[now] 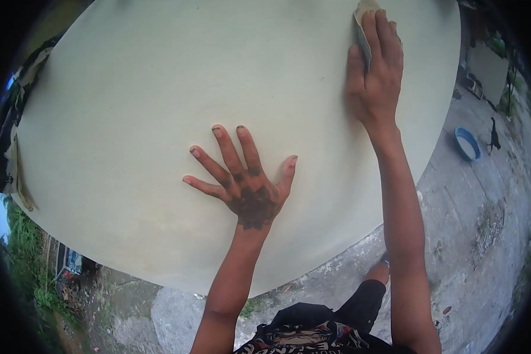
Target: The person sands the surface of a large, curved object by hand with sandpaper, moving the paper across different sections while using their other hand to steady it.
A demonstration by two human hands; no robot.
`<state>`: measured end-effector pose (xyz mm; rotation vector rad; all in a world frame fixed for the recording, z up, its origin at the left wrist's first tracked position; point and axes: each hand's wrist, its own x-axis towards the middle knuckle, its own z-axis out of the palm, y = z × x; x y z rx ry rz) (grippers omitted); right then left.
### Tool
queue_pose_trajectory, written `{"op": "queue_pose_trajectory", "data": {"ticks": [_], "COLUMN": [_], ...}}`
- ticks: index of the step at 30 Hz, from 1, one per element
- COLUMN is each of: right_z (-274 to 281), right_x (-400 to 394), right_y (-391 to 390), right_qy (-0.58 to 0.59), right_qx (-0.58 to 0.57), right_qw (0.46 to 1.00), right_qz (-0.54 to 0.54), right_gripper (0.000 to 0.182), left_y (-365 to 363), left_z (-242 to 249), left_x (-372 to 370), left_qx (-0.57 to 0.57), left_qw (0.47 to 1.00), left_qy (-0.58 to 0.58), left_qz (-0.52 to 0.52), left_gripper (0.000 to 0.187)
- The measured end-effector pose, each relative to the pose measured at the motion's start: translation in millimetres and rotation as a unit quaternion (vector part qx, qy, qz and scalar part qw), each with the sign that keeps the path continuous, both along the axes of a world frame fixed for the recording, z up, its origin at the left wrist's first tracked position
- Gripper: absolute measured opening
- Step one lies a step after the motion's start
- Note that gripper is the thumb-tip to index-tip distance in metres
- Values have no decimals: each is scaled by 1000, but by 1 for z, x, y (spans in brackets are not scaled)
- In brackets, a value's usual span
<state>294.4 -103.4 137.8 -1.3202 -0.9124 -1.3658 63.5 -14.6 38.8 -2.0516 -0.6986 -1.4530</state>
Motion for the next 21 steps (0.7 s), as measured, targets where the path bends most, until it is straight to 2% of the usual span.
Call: {"op": "queue_pose_trajectory", "data": {"ticks": [3,6,7,9,12,13,17,19,21], "right_z": [-61,-142,-170,-229,-264,-268,-218,-170,-110], "right_x": [88,111,109,92,1,-27,-145,-183,-215], "right_y": [-43,-57,-55,-46,-17,-4,44,67,82], "right_qy": [171,376,445,509,510,497,420,316,215], "right_qx": [66,146,171,170,146,133,86,36,9], "right_qw": [982,908,870,835,843,854,901,947,974], "right_qz": [43,112,124,123,86,80,70,50,68], "right_gripper": [58,61,61,63,63,63,63,62,63], "left_y": [-8,-26,-30,-30,-11,1,53,79,101], "left_z": [-9,-20,-22,-23,-14,-9,5,7,-1], "left_x": [54,72,72,56,6,-15,-119,-174,-226], "left_qx": [42,44,63,59,60,69,71,65,31], "left_qw": [999,996,991,978,979,982,995,997,998], "left_qy": [-22,70,114,185,178,163,63,28,-12], "left_qz": [-4,-18,-39,-74,-73,-64,-8,2,55], "left_gripper": [97,84,81,77,74,72,69,69,74]}}
